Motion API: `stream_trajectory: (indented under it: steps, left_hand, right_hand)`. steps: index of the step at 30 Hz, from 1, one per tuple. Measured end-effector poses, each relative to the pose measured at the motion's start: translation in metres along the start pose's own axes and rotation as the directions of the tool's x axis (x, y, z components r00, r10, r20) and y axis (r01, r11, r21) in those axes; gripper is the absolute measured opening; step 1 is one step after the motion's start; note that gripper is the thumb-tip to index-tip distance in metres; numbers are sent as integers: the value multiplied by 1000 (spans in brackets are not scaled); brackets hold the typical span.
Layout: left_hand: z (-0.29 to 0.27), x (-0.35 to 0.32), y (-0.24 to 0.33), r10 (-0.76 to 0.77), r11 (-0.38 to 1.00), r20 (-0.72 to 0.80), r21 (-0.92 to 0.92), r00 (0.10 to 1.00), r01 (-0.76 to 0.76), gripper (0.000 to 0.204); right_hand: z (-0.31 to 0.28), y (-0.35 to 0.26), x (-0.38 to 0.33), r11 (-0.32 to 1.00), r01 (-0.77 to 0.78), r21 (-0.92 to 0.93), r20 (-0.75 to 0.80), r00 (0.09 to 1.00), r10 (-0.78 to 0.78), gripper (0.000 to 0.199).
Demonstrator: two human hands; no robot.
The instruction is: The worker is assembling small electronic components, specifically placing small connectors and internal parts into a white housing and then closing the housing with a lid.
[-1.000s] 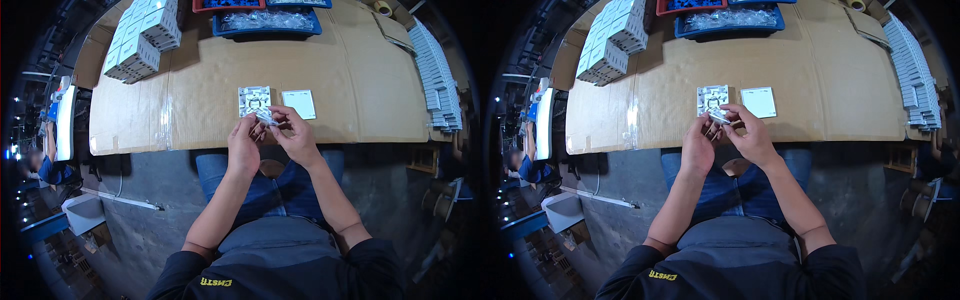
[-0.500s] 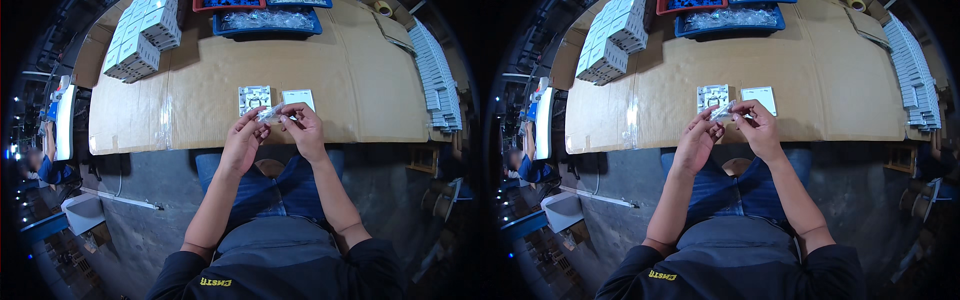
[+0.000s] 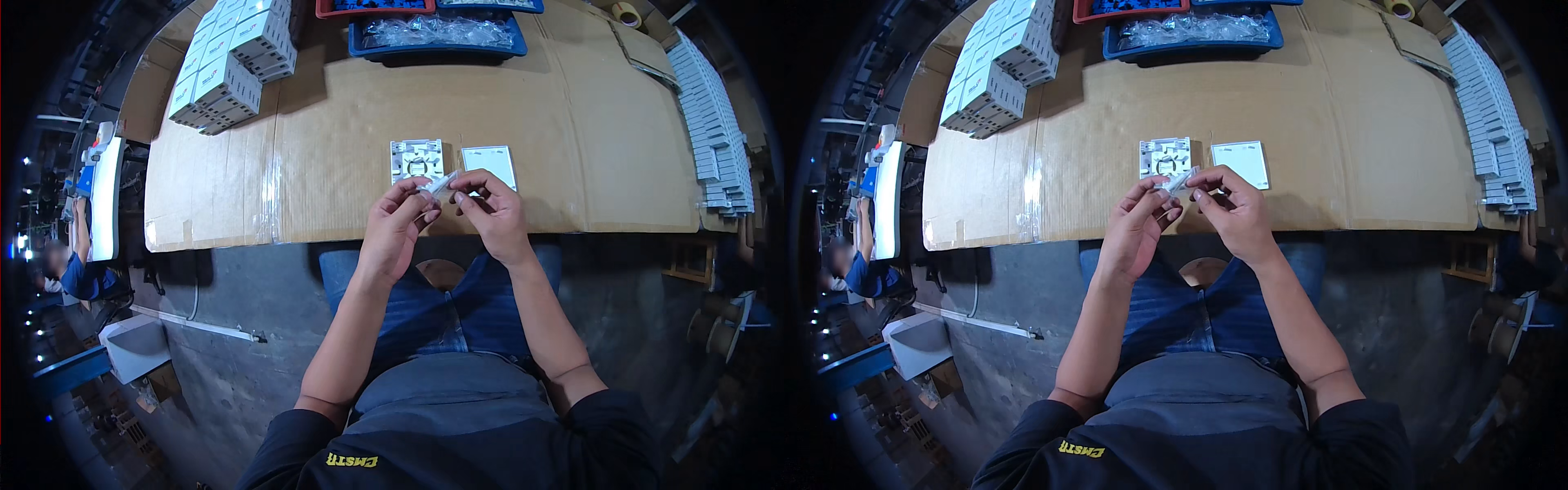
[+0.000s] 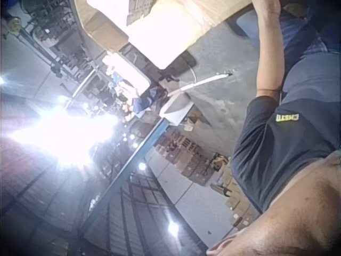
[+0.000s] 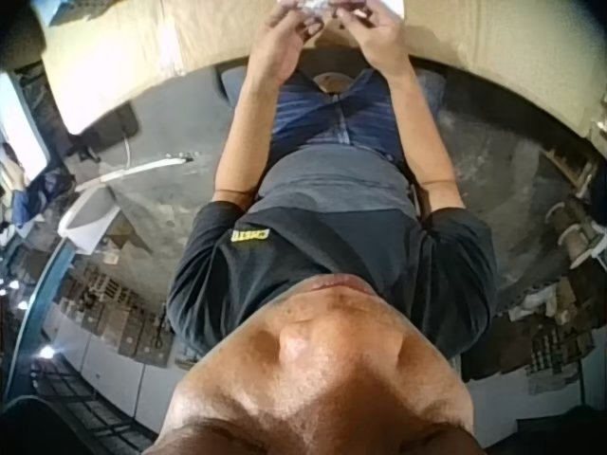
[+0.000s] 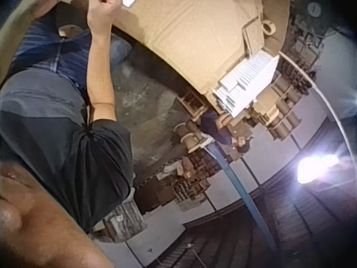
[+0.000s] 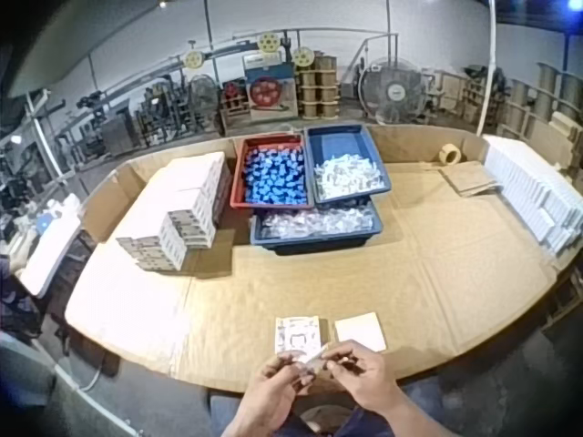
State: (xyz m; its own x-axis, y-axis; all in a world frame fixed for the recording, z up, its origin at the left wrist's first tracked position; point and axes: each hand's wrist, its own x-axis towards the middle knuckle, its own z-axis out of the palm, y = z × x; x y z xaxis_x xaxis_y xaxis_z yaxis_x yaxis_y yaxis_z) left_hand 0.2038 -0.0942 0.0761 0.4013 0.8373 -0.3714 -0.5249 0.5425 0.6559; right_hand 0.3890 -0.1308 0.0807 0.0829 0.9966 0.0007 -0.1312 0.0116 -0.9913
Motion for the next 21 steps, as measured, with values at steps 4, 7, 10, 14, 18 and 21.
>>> stream_trajectory:
  steps: [4, 7, 10, 14, 18, 21]
  left_hand:
    - [6, -1, 3, 28, 996, -40, 89, 999, -24, 21]
    - [3, -1, 2, 80, 983, -23, 165, 997, -75, 20]
    - [-2, 0, -2, 95, 995, 15, -25, 995, -95, 21]
    - [-3, 0, -1, 49, 998, 14, -44, 999, -49, 24]
    - [5, -2, 1, 191, 900, 54, 389, 980, -197, 30]
    - [5, -3, 10, 196, 792, 126, 564, 972, -233, 33]
  right_hand:
    - [0, -2, -1, 999, -36, -24, 3, 999, 36, 17]
    - [-1, -2, 1, 999, -26, 19, -1, 1000, 26, 18]
    - [0, -2, 2, 998, -49, 42, 12, 999, 49, 20]
    - [0, -1, 3, 999, -49, 21, 5, 999, 49, 20]
    - [-4, 3, 2, 999, -40, 15, -20, 999, 41, 21]
    - [-7, 11, 5, 1000, -25, 0, -19, 1000, 25, 22]
